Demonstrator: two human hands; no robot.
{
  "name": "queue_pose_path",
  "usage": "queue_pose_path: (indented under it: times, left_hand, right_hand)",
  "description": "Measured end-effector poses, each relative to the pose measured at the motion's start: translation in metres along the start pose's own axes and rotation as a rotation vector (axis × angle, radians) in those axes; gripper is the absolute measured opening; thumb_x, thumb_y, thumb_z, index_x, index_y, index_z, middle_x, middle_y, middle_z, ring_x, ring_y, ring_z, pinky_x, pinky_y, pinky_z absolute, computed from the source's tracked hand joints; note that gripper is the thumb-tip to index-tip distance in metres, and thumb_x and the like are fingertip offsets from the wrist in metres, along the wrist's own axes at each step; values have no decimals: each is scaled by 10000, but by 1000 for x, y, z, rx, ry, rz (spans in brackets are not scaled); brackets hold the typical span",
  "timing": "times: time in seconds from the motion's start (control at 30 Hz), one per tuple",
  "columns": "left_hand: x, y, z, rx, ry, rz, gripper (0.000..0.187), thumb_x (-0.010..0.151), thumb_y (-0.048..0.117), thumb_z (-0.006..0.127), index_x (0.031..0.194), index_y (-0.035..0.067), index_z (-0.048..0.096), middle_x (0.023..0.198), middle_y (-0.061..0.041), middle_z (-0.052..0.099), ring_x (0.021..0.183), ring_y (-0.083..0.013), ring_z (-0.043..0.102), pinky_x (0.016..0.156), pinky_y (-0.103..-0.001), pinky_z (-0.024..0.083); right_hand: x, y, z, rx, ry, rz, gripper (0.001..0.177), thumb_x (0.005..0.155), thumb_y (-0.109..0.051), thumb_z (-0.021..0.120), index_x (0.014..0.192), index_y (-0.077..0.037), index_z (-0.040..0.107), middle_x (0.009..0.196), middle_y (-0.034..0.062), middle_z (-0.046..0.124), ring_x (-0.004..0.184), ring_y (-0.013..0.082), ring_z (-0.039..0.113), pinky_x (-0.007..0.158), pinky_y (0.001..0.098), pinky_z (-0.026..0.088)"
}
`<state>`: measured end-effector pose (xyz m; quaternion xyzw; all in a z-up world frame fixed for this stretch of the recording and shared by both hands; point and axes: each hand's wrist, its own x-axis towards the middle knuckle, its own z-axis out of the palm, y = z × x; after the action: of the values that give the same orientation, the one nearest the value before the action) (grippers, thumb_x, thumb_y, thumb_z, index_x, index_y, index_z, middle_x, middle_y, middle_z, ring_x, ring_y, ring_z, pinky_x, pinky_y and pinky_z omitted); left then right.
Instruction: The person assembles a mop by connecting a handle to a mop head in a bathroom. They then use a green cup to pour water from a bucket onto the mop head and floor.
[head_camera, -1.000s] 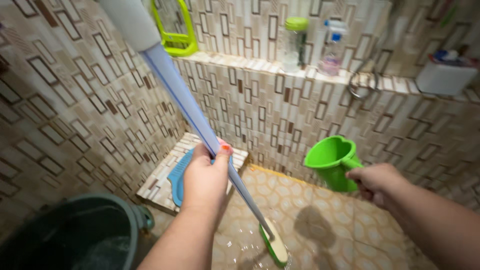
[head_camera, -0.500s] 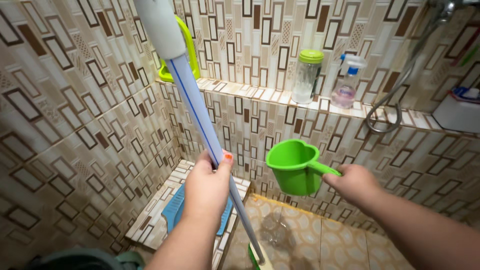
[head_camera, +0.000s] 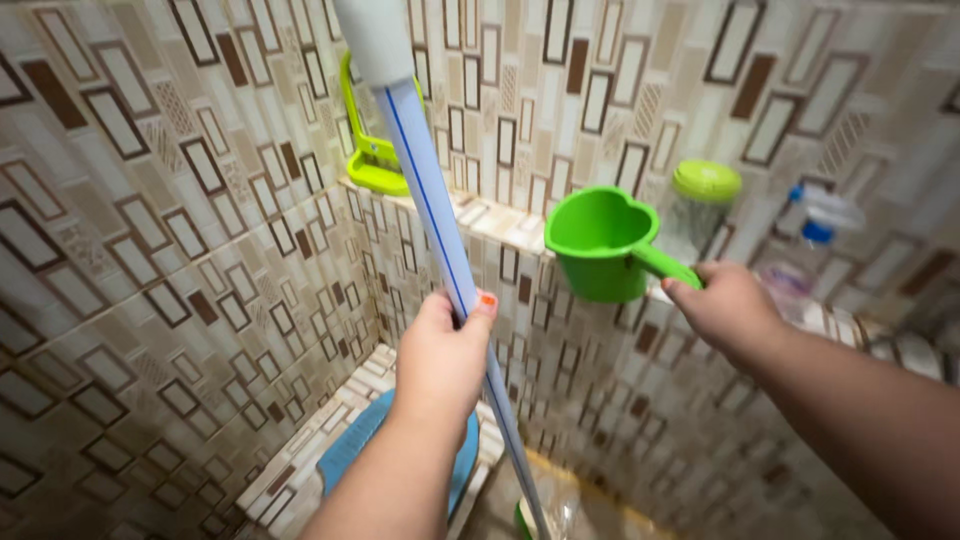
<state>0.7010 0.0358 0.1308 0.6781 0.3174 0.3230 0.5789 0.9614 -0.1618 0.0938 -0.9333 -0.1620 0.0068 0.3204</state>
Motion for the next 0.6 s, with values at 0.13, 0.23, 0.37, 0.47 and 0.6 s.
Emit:
queue_pose_path:
  times: [0.13,0.23,0.37,0.47,0.6]
  left_hand:
    - [27,8,30,102,37,-73,309,878,331,713,1084,100,715,846,-69,740,749,-167,668,713,-346,546]
    - [40,5,49,110,65,-46,290,872,329,710,1077,124,720,848,-45,743,752,-151,661,718,-335,540]
    - [51,5,64,85,99,-97,280,877,321,714,1069,118,716,852,-45,740,755,-148,650,721,-339,542]
    - [56,3,72,60,108,-97,271,889,318,702,1066,113,712,861,-35,740,752,-139,633,716,-334,541]
    - [59,4,78,57,131,-92,263,895,316,703,1070,120,713,862,-31,737,755,-125,628,724,-320,541]
  right_hand:
    - [62,-4,9,-32,-3,-99,465,919,-417,706,1138,-8,736,832,204,732,777,340,713,727,477,539]
    - [91,4,23,77,-77,-77,479,919,-405,702,1134,22,729,848,218,735,813,346,696,741,485,529]
    - [107,-1,34,47,-114,-71,489,939,-422,692,1146,20,733,888,249,743,854,380,710,799,493,534]
    - [100,-3,32,-86,70,-297,454,925,-404,686,1265,-103,695,1059,206,703,939,399,685,844,498,535]
    - [87,-8,22,-321,159,-305,430,922,-362,657,1347,-298,646,1212,144,604,953,405,670,796,522,551]
